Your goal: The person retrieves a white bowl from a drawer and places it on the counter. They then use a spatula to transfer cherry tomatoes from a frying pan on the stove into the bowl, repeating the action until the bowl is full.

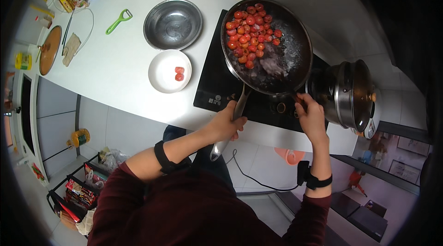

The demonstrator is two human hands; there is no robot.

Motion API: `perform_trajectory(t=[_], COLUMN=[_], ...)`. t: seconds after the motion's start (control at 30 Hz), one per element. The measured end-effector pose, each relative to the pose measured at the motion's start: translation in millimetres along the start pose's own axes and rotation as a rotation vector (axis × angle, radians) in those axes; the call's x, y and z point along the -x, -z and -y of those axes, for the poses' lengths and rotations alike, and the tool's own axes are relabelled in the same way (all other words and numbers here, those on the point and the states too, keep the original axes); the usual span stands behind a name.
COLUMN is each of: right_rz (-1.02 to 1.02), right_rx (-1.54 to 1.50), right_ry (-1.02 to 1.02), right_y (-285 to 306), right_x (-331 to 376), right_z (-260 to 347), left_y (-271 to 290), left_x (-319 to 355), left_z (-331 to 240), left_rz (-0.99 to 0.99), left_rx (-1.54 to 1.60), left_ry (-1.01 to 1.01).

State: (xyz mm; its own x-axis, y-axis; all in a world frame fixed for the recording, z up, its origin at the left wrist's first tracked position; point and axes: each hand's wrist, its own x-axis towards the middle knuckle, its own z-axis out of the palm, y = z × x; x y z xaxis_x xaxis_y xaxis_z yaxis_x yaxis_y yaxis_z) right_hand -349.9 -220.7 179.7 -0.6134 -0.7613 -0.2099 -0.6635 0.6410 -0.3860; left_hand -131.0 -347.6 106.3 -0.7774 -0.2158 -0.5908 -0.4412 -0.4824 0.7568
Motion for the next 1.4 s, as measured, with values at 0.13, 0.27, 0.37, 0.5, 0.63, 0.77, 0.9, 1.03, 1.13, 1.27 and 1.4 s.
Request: perform_trajectory(t=[0.13, 0.27, 0.37, 0.5, 0.63, 0.77, 0.9, 1.03, 1.13, 1.27, 1.4], right_rz=[0.041, 0.006, -0.074, -0.153, -0.178, -0.24, -0.286, -0.363, -0.381, -0.423, -0.405], right_rx=[-0.048, -0.06, -0.122, -0.127, -0.116, -0.16, -0.188, -0.247, -0.232, -0.204, -0.229], right_ry=[0.077, 0.118, 0.182, 0.254, 0.214, 0.234, 0.253, 0.299, 0.299, 0.312, 0.252], right_y=[14.0, -14.5, -39.9, -72.6, -85.0, -89.9, -95.3, -101.7, -105.4, -105.8, -104.2], right_x=[16.7, 16.6, 2.2, -29.7, -45.5, -39.3, -27.1, -19.5, -17.5, -15.0, -12.8], right_z=[1.0, 2.1, 7.0, 26.2, 33.8, 31.7, 27.7, 23.5, 22.8, 24.3, 24.9], left_y=[-0.1, -2.0, -2.2, -2.9, -0.4, 2.2, 13.8, 66.6, 110.9, 135.8, 149.2], left_x=[-2.0, -6.1, -8.2, -6.1, -5.3, -7.1, -10.8, -0.4, 7.9, 0.3, -13.7], left_z=[-0.7, 1.8, 2.4, 1.1, -3.1, 2.0, 22.1, 45.4, 55.0, 64.7, 65.4], left_rz=[0.009, 0.0, 0.009, 0.013, -0.009, 0.032, -0.017, -0.454, -0.729, -0.815, -0.781], left_rx=[-0.038, -0.056, -0.056, -0.067, -0.067, -0.056, -0.035, 0.414, 0.691, 0.72, 0.71], left_ry=[0.011, 0.004, -0.015, 0.0, -0.006, 0.024, -0.054, 0.053, 0.057, -0.065, -0.095])
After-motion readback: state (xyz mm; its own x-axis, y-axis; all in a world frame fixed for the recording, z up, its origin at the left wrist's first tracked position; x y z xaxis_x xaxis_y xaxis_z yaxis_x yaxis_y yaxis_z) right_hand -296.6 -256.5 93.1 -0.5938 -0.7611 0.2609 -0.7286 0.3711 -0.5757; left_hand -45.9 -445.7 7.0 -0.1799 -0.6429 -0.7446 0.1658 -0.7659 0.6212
